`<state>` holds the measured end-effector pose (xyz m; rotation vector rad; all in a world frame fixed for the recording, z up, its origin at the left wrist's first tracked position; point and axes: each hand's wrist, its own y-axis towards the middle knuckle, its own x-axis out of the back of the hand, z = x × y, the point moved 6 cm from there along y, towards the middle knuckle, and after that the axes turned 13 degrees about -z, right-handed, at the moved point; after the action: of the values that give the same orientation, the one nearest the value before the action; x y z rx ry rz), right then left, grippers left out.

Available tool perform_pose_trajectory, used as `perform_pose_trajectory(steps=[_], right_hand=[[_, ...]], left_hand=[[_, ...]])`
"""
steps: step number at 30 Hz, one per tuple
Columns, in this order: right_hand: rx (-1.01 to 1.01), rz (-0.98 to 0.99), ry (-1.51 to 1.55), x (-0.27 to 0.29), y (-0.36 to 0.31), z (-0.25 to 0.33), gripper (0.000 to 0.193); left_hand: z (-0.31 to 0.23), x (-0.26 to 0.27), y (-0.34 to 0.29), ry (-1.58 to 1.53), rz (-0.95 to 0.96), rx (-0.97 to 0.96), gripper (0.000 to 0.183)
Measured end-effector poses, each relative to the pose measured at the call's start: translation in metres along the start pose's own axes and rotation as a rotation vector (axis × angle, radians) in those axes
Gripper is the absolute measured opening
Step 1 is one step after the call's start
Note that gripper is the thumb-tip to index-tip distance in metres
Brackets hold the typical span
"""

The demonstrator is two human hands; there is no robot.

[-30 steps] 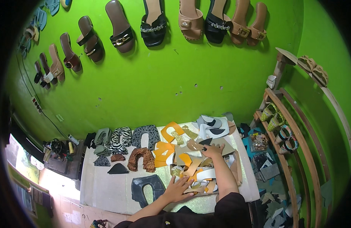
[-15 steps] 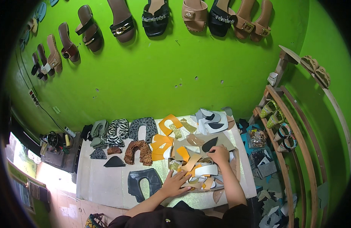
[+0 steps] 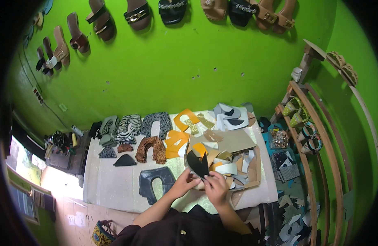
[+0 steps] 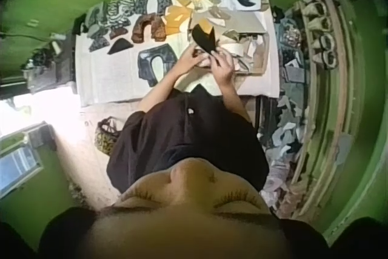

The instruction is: The person is sorting and organizing various precut leather shoe components on a table.

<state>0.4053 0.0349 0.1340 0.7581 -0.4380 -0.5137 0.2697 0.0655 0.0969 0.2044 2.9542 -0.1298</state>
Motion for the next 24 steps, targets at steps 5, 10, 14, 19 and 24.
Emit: perform_pose_trajectory(steps=[5, 10, 14, 19, 24], right_hand=[[0.028, 0.097, 0.078, -0.016, -0.022, 0.019, 0.015], [-0.353, 0.163, 0.228, -0.031, -0.04, 0.012, 0.033], [-0.779, 0.08, 0.463, -0.036, -0.059, -0.011, 0.058], [-1.032, 0.02, 0.664, -0.069, -0.062, -0.007, 0.042], [-1.151, 0.183, 0.796, -0.125, -0.068, 0.015, 0.021]], left_hand=[[0.024, 0.014, -0.023, -0.053, -0.104, 0.129, 0.032], [0.04, 0.062, -0.033, -0.058, -0.335, 0.153, 0.034], [0.017, 0.12, -0.031, -0.074, -0.476, 0.095, 0.029], [-0.018, 0.197, -0.049, -0.077, -0.563, -0.136, 0.031], [-0.024, 0.265, -0.074, 0.117, -0.519, -0.017, 0.016]])
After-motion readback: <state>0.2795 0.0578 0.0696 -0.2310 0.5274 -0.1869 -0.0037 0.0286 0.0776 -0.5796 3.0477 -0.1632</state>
